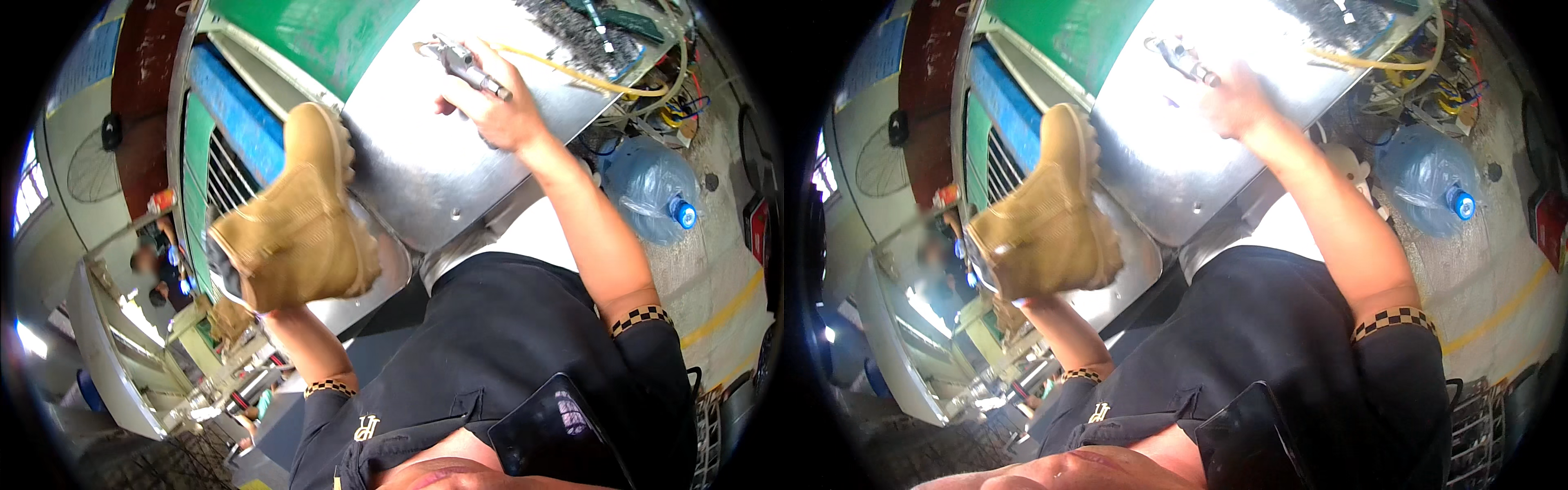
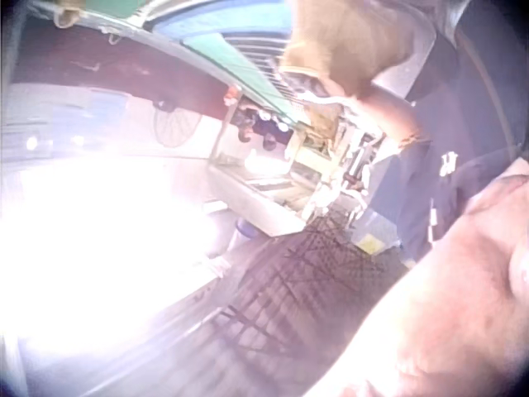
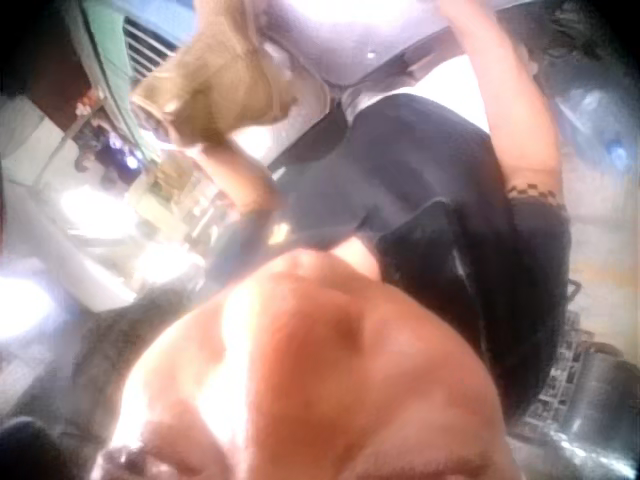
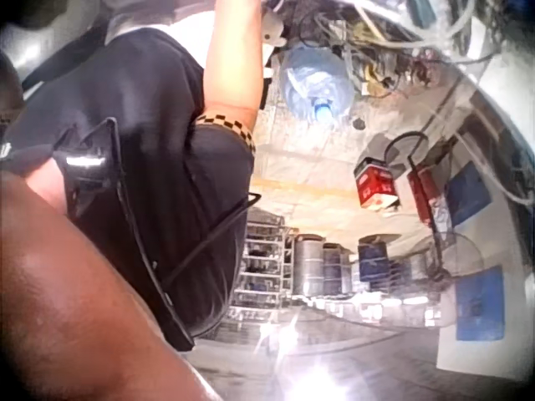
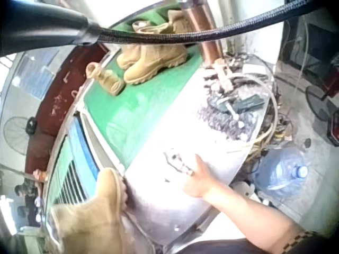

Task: The person picks up a brown boot from a conveyor belt, uses a handheld spray tool to apply a substance to the heel and lower edges of the boot, rotates the boot to ensure coverage, and then places the boot back onto the moving conveyor belt.

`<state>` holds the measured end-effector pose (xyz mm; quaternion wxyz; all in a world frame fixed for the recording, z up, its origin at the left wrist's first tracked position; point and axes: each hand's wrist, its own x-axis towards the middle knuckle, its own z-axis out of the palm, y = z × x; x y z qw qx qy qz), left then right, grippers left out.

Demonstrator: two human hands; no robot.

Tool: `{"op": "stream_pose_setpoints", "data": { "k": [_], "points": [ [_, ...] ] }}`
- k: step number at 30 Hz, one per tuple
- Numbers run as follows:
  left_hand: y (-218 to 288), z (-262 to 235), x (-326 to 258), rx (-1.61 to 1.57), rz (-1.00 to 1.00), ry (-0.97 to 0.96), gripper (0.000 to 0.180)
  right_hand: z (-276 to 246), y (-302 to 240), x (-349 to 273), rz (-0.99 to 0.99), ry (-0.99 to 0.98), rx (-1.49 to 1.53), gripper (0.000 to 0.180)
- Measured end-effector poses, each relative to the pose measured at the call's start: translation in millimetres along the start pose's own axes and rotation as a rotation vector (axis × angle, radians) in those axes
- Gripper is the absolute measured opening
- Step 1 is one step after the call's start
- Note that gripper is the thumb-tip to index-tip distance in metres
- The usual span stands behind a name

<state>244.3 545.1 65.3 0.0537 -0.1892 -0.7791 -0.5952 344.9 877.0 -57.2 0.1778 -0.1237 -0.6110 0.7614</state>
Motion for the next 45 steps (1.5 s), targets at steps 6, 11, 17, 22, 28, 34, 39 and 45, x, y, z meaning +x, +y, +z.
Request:
{"op": "stream_pose_setpoints", "data": {
  "k": [6,11,17,22,28,34,39,45],
  "points": [
    [-45.1,124.3,222.2,-0.405,-0.071,-0.577,0.036,-4.8,14.8,6.7,-0.254,0.094,-0.18,0.04],
    [-70.8,189.8,311.1,1.209,1.059,-0.417,0.022,3.0,-5.8,4.7,-0.136,0.025,-0.03,0.038],
    [5.9,223.3,195.0,0.041,0.162,-0.757,0.031,-7.9,8.9,6.4,-0.106,0.058,-0.028,0.039],
    [43.8,153.2,17.4,0.324,0.445,-1.145,0.035,-4.4,15.4,4.5,-0.01,0.066,0.045,0.039],
    [65.5,156.7,-96.0,0.381,0.576,-1.225,0.042,-0.8,4.4,6.1,-0.014,-0.03,0.038,0.042],
    [63.5,177.5,-145.3,0.336,0.691,-1.245,0.049,5.2,5.5,3.6,-0.046,0.022,0.028,0.041],
    [67.5,174.5,-164.3,0.304,0.754,-1.263,0.056,30.0,7.1,9.7,-0.006,0.003,-0.017,0.038],
    [63.4,144.5,-159.5,0.202,0.753,-1.312,0.063,109.3,17.9,41.9,0.033,-0.169,0.002,0.044]
  ]
}}
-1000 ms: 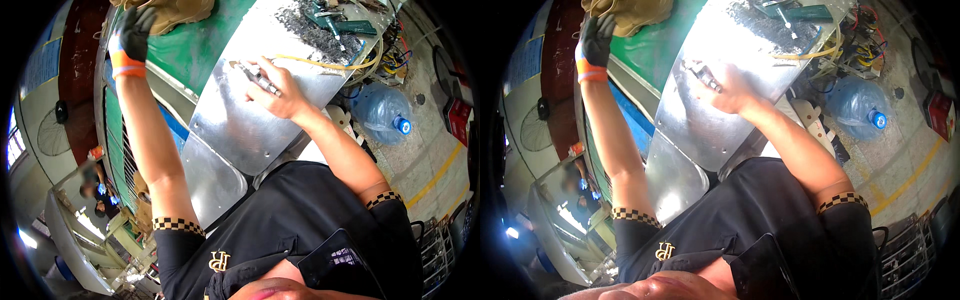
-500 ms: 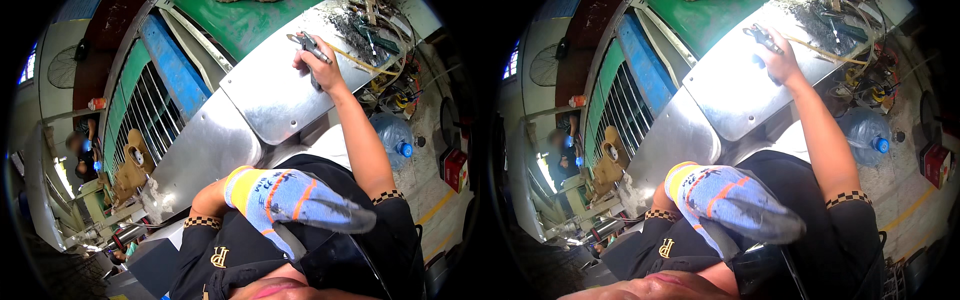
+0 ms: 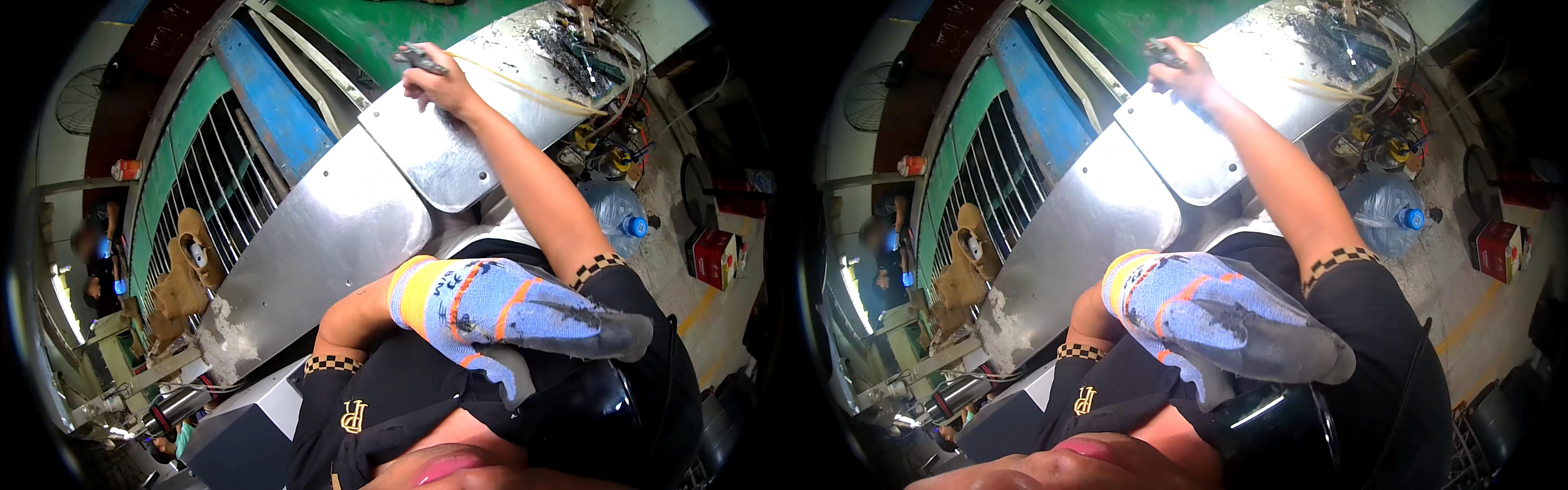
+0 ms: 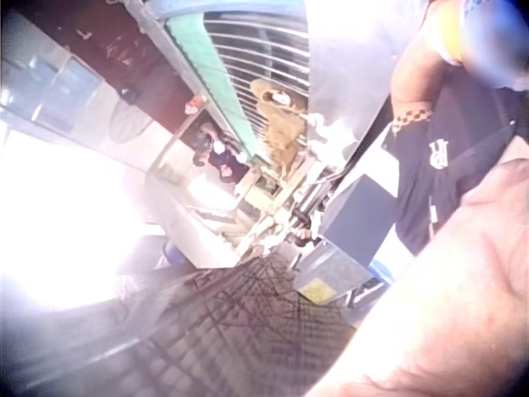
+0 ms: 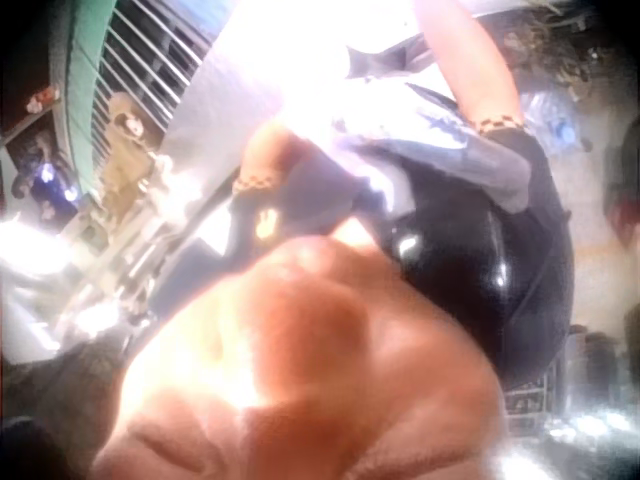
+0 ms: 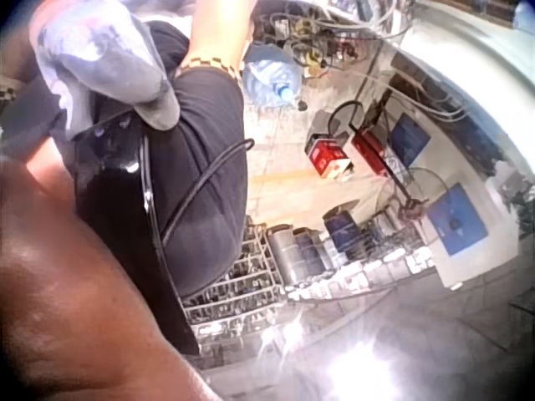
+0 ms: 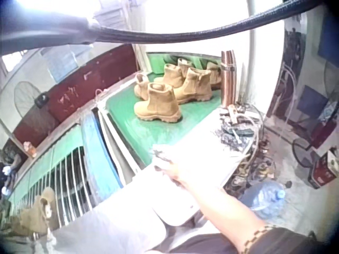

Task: The person picks up a brown boot from a conveyor belt, uses a handheld spray tool to apply a substance to the heel and lower edges of the boot, rotates the boot to ensure coverage, and then places the boot back onto the moving conveyor belt.

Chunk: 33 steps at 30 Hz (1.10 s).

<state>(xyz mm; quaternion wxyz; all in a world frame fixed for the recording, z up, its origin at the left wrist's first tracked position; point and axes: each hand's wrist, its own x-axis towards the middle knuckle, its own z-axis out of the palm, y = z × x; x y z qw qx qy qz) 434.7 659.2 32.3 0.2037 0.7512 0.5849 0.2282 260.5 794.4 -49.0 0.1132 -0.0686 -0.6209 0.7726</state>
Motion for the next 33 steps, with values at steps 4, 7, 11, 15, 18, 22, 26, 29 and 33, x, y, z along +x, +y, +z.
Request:
{"op": "stream_pose_setpoints", "data": {
  "k": [4,7,11,15,18,22,26,29,33],
  "points": [
    [-12.5,-55.1,-67.5,-0.122,0.013,0.079,0.069,53.8,7.5,14.4,-0.001,-0.131,0.045,0.039],
    [-53.8,-112.9,-158.1,-0.078,-0.237,0.295,0.073,80.1,27.1,12.3,0.002,-0.126,0.086,0.037],
    [-177.0,-170.9,-377.4,0.452,-1.094,0.676,0.079,76.2,30.9,11.2,-0.067,-0.159,-0.069,0.038],
    [-179.6,-202.1,-642.2,0.703,-1.986,0.252,0.079,83.5,25.9,13.3,-0.127,-0.175,-0.097,0.039],
    [-245.3,-178.7,-625.0,0.269,-2.013,0.467,0.063,70.9,29.8,12.7,-0.082,-0.093,-0.141,0.04],
    [-242.1,-152.3,-608.9,0.997,-1.957,0.55,0.05,73.4,31.9,14.7,-0.086,-0.099,-0.11,0.04],
    [-191.0,-161.1,-635.8,0.405,-1.878,1.268,0.032,80.4,32.4,19.2,-0.138,-0.1,-0.063,0.037],
    [-162.0,-151.1,-531.7,0.298,-1.718,1.553,0.02,70.3,37.8,19.6,-0.134,-0.057,-0.093,0.04],
    [-64.6,-114.4,-477.4,0.838,-1.385,1.234,0.017,74.8,35.7,19.0,-0.121,-0.083,-0.026,0.042]
  ]
}}
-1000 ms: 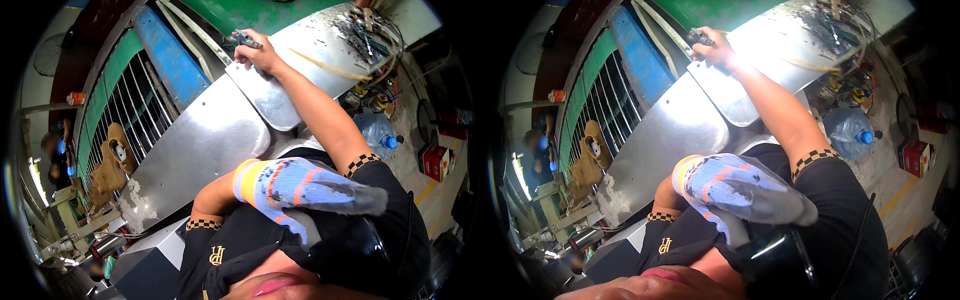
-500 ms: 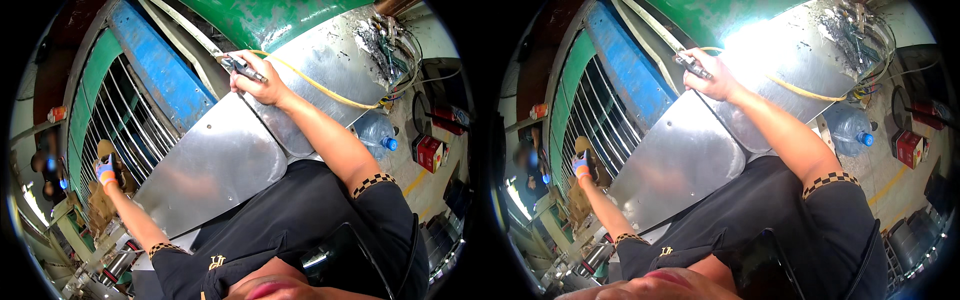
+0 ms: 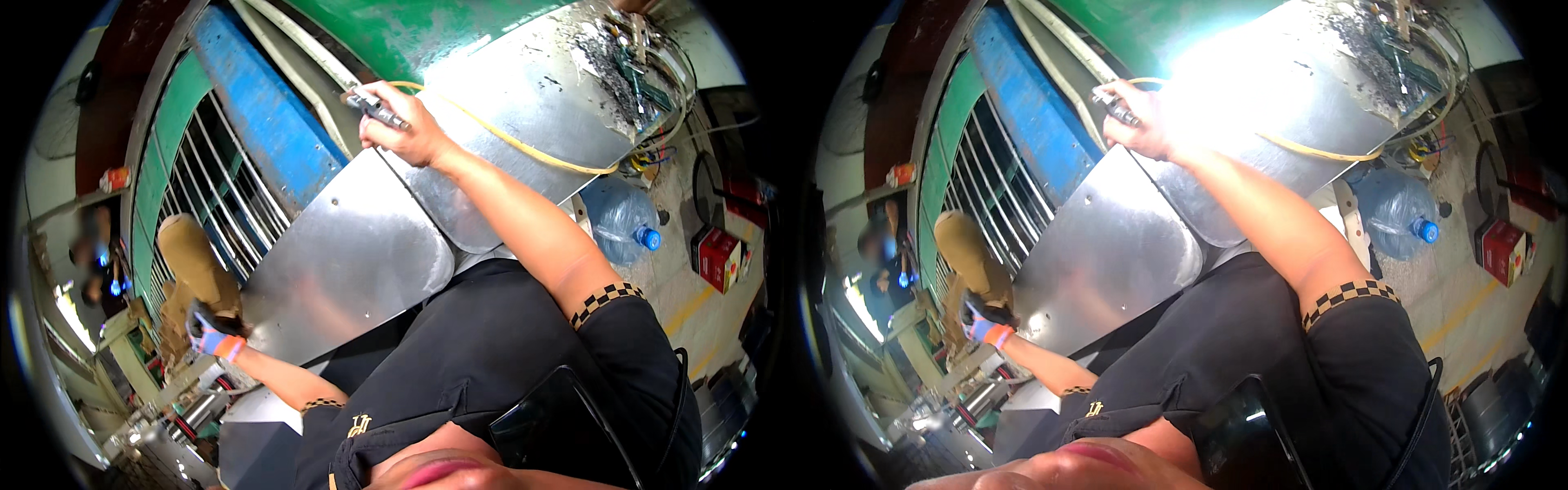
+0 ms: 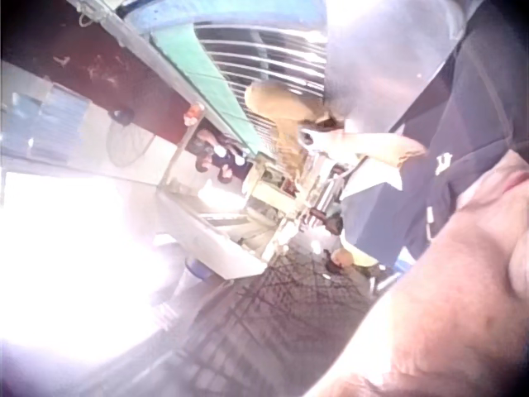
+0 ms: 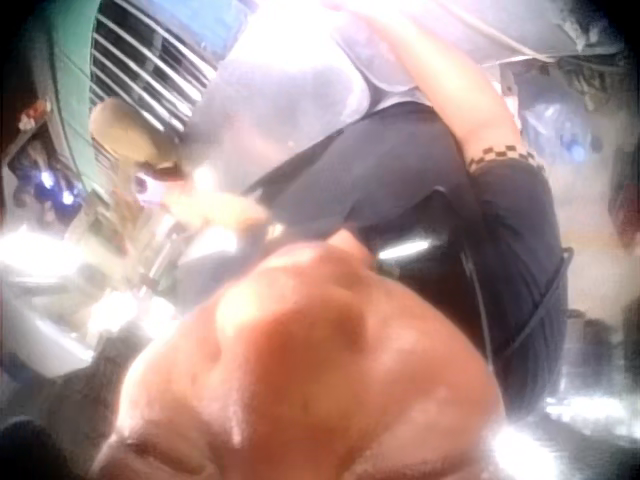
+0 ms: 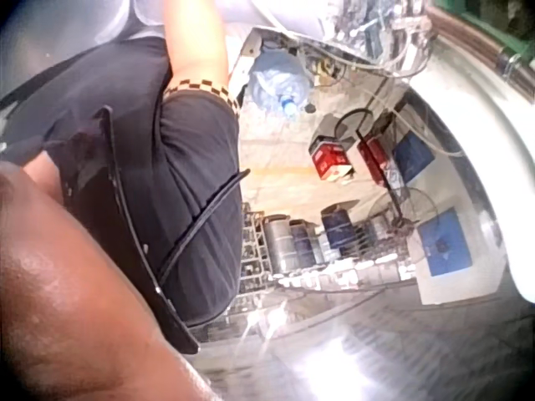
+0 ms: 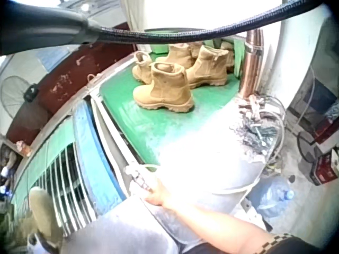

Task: The person picks up a brown boot from a conveyor belt, uses a handheld spray tool to apply a substance to the heel and lower edges of the boot, rotates the boot to ensure coverage, and then places the boot back onto the moving conveyor belt.

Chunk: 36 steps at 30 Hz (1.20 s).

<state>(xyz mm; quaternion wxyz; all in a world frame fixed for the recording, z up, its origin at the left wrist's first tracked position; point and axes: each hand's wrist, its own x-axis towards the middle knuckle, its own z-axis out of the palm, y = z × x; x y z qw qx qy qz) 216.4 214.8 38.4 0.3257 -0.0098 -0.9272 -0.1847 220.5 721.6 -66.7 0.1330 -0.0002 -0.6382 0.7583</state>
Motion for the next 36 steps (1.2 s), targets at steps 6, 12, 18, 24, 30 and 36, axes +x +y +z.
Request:
{"op": "stream_pose_setpoints", "data": {
  "k": [6,12,18,24,30,36],
  "points": [
    [173.1,-34.0,-119.3,-0.303,0.645,-0.417,0.024,-4.7,-2.1,-3.2,0.033,-0.017,0.119,0.036],
    [222.4,-53.7,-134.5,-0.086,0.633,-0.782,0.082,-20.9,-14.4,-39.3,0.025,0.046,0.203,0.034],
    [315.3,7.6,-103.0,0.167,0.872,-0.645,0.1,-71.9,-52.2,-112.6,0.076,0.041,0.173,0.032],
    [309.5,13.9,-99.3,0.103,0.763,-0.832,0.084,-183.0,-53.3,-139.6,-0.044,0.331,-0.286,0.04],
    [303.3,-54.8,-82.5,-0.578,0.301,-0.265,0.08,-236.1,-88.4,-161.2,-0.036,0.669,-0.195,0.036],
    [310.5,1.5,-52.5,-0.905,0.492,-0.119,0.091,-170.5,-79.6,-167.1,-0.125,0.14,-0.422,0.036]
  ]
}}
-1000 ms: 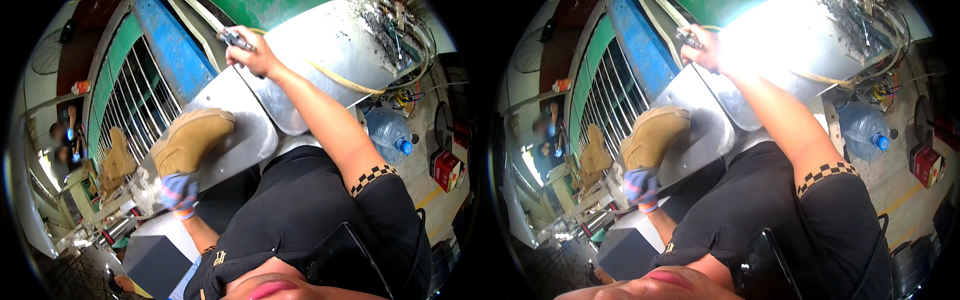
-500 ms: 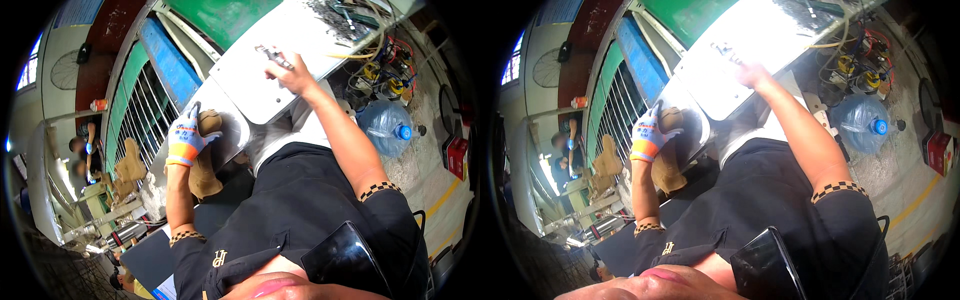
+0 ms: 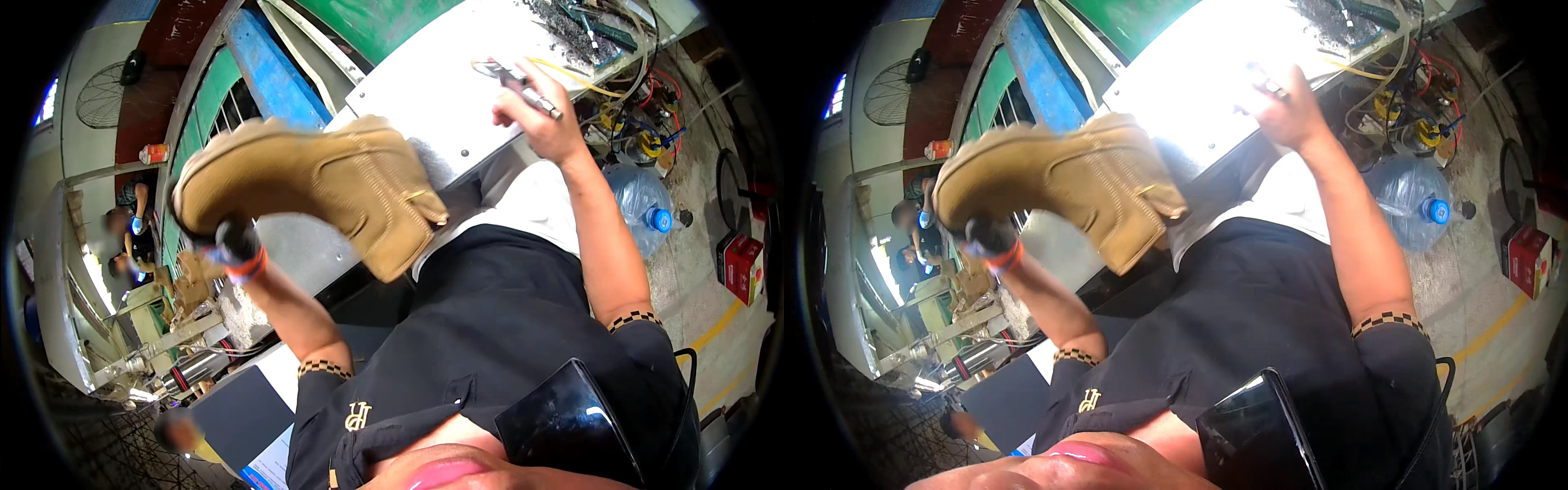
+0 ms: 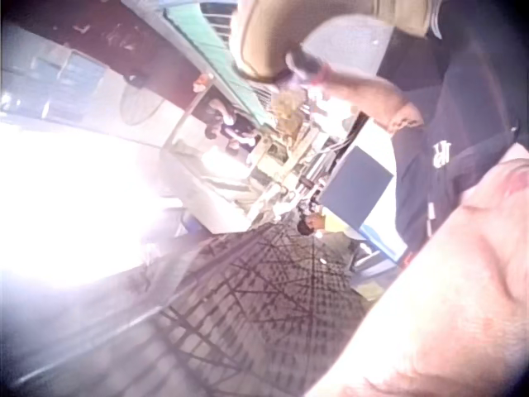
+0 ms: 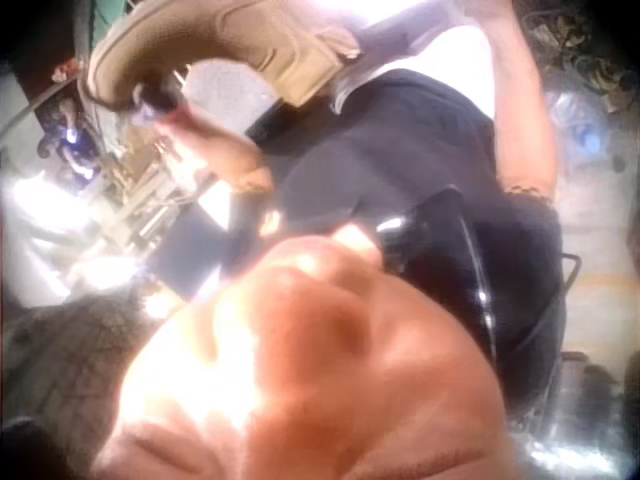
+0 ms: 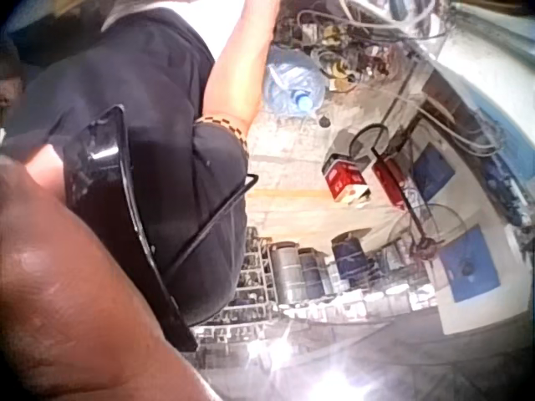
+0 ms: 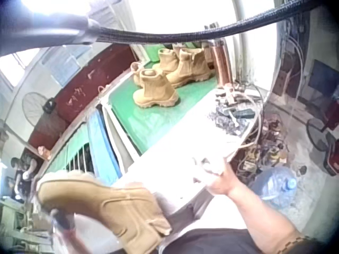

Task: The person picks up a brown boot from a conveyor belt, uses a handheld spray tool to apply a substance to the heel and lower edges of the boot, rotates the boot to ensure coverage, and then places the boot back onto the moving conveyor belt.

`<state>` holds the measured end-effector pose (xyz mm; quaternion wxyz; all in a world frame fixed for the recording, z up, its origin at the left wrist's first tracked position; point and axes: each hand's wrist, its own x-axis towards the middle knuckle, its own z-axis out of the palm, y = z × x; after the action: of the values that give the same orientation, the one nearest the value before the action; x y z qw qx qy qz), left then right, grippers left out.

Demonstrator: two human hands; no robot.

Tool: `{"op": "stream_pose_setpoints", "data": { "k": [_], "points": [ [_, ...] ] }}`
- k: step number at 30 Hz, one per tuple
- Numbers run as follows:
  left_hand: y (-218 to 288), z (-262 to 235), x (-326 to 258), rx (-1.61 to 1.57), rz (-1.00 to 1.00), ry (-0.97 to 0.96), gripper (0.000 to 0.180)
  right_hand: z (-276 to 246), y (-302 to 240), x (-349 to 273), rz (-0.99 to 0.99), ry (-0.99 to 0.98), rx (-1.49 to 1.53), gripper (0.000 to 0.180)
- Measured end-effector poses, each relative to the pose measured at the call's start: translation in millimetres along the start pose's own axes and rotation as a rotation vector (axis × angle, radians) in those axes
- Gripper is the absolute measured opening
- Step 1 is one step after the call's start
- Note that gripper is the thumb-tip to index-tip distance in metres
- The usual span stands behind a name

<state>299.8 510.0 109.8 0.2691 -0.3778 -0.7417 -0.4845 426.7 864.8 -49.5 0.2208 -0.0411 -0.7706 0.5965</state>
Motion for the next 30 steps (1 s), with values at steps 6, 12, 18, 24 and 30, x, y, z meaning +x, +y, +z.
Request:
{"op": "stream_pose_setpoints", "data": {
  "k": [6,12,18,24,30],
  "points": [
    [-15.3,34.4,50.2,-0.059,-0.083,-0.262,0.073,29.2,-104.4,19.2,-0.026,-0.229,0.41,0.041],
    [-26.1,47.2,66.5,-0.208,-0.093,-0.277,0.071,50.5,-148.8,64.9,-0.271,-0.283,0.416,0.04],
    [-50.6,54.4,77.8,-0.397,-0.268,-0.262,0.069,80.4,-135.6,111.8,-0.538,-0.319,0.569,0.039],
    [-115.6,45.6,82.6,-0.616,-0.314,-0.348,0.077,97.7,-108.0,88.5,-0.292,-0.181,0.363,0.039],
    [-147.1,43.0,84.0,-0.725,-0.387,-0.353,0.071,110.6,-81.1,53.6,-0.083,-0.206,0.668,0.043]
  ]
}}
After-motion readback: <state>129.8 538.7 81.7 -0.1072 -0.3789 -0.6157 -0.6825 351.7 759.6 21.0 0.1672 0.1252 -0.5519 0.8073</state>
